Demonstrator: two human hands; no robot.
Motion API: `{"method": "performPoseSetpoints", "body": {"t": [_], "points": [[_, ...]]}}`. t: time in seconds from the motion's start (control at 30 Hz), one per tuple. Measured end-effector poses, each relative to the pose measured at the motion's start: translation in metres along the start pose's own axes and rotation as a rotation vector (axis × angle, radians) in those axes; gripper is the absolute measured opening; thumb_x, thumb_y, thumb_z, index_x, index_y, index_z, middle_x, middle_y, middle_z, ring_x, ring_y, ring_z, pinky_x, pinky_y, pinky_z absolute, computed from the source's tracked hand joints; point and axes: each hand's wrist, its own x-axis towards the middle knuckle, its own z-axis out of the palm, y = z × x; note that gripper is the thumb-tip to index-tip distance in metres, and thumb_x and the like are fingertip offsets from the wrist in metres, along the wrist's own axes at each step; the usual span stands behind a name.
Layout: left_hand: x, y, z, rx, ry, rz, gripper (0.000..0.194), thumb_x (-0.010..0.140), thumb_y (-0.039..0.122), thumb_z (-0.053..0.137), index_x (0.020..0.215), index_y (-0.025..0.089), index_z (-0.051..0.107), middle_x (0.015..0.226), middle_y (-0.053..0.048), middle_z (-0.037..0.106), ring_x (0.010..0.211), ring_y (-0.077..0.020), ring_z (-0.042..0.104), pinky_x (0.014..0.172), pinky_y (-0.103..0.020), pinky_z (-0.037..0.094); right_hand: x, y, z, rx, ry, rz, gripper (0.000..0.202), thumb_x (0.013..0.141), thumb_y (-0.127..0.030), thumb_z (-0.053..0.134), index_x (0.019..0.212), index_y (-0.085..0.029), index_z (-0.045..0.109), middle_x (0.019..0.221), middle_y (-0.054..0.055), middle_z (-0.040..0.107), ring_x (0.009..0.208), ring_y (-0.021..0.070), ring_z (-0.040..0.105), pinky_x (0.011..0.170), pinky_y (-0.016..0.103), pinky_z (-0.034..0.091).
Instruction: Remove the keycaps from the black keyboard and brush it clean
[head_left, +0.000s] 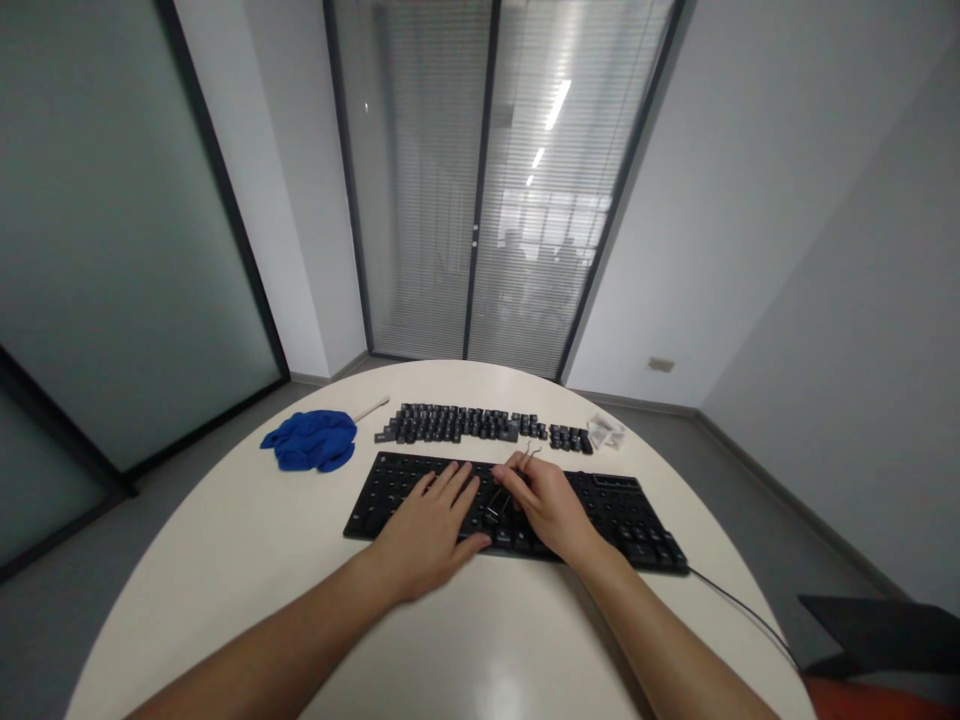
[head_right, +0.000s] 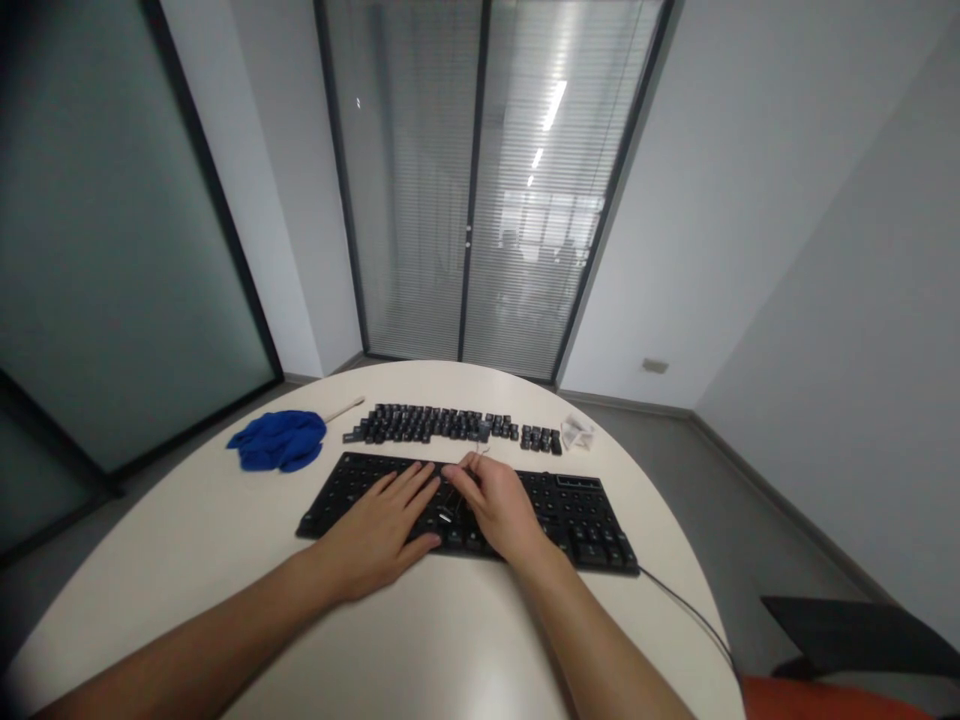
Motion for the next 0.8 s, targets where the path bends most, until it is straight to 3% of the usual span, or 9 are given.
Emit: {"method": "performPoseSetpoints", "body": {"t": [0.2, 0.43, 0.6, 0.8], "points": [[0.001, 0.000, 0.001, -0.016, 0.008, -0.007, 0.068, 0.096, 0.057, 0.037, 0.149, 0.013, 0.032, 0.157, -0.015, 0.029, 0.146, -0.0310, 0.023, 0.116, -0.049, 0.024, -0.002, -0.004, 0.003, -0.086, -0.059, -0.011, 0.033, 0.095, -0.044, 0.054, 0.075, -0.019, 0.060, 0.066, 0.000, 0.062, 0.063, 0.0149, 0.055, 0.061, 0.024, 0.038], [0.000, 0.001, -0.001, -0.031, -0.023, -0.022, 0.067, 0.096, 0.057, 0.037, 0.148, 0.015, 0.035, 0.157, -0.014, 0.028, 0.146, -0.0308, 0.023, 0.116, -0.050, 0.024, -0.007, -0.010, 0.005, -0.197, -0.119, -0.184, 0.022, 0.095, -0.036, 0.055, 0.082, -0.021, 0.064, 0.082, 0.001, 0.068, 0.076, 0.0156, 0.061, 0.070, 0.024, 0.040], [0.000, 0.001, -0.002, -0.028, -0.022, -0.030, 0.068, 0.096, 0.057, 0.038, 0.151, 0.018, 0.030, 0.158, -0.013, 0.028, 0.146, -0.0303, 0.022, 0.116, -0.050, 0.024, -0.009, -0.017, -0.002, -0.221, -0.021, -0.186, 0.030, 0.099, -0.037, 0.046, 0.081, -0.020, 0.062, 0.078, 0.002, 0.065, 0.073, 0.0161, 0.059, 0.069, 0.026, 0.040], [0.000, 0.000, 0.001, -0.024, -0.008, -0.019, 0.069, 0.097, 0.058, 0.033, 0.150, 0.015, 0.031, 0.158, -0.013, 0.027, 0.147, -0.0301, 0.021, 0.117, -0.050, 0.022, -0.006, -0.010, -0.006, -0.140, 0.061, -0.084, 0.038, 0.100, -0.040, 0.039, 0.081, -0.020, 0.064, 0.071, 0.001, 0.065, 0.067, 0.0163, 0.059, 0.064, 0.026, 0.039]]}}
